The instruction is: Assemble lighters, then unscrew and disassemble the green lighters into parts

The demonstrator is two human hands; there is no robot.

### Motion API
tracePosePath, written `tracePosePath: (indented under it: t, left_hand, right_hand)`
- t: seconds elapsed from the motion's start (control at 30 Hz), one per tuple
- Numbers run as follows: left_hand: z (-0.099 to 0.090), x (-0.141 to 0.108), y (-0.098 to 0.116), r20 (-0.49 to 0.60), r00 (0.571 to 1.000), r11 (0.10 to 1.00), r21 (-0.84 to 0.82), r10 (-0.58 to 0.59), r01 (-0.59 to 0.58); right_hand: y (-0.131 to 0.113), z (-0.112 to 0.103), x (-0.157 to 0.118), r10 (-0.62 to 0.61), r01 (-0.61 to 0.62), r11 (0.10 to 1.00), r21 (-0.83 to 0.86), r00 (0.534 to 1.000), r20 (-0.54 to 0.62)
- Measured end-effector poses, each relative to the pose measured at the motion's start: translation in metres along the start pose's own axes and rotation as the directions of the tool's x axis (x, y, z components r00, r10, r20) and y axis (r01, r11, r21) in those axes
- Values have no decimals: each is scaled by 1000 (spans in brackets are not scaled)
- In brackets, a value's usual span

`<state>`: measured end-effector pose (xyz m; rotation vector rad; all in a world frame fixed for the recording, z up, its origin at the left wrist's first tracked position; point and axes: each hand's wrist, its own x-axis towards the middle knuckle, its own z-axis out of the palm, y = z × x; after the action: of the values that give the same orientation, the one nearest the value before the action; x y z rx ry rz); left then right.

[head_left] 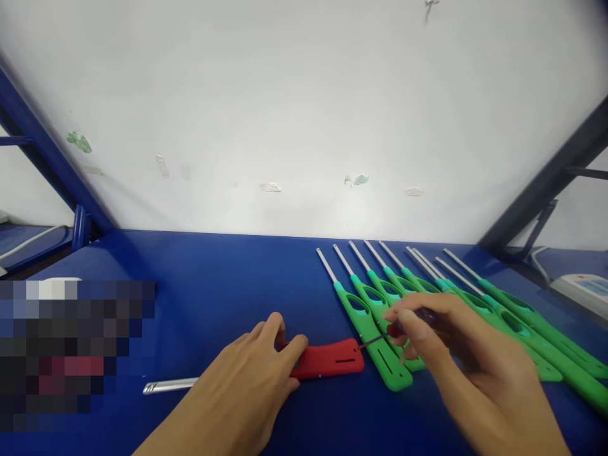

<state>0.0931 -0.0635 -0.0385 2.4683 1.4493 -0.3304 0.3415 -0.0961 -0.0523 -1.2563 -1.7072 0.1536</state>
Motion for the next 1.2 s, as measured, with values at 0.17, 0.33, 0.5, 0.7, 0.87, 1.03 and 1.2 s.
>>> tracePosePath:
  t: [0.17, 0.33, 0.5, 0.7, 0.87, 1.03, 1.2]
  left_hand:
    - [4, 1, -2, -4, 1000, 1000, 13, 4, -4]
    - [6, 1, -5, -12, 1000, 999, 25, 24, -24]
    - [8, 2, -5, -38, 999, 999, 44, 31, -30]
    - [8, 0, -5, -44, 998, 998, 40, 50, -48]
    - [4, -1, -5, 12, 998, 998, 29, 54, -54]
    - [3, 0, -4, 30, 998, 999, 7, 47, -47]
    - [4, 2, -4, 48, 998, 999, -24, 36, -35]
  right_hand:
    - [1, -1, -1, -29, 29, 999, 13, 999, 29]
    - [-2, -1, -1, -52, 52, 999, 4, 998, 24]
    - [-3, -2, -1, -44, 43, 999, 22, 998, 36]
    - [-4, 0, 4, -108, 111, 993, -39, 991, 73]
    - [-7, -2, 3, -143, 145, 989, -30, 989, 46]
    - [-4, -7, -1, -153, 153, 988, -3, 987, 53]
    - [-5, -9, 0, -165, 172, 984, -41, 977, 135]
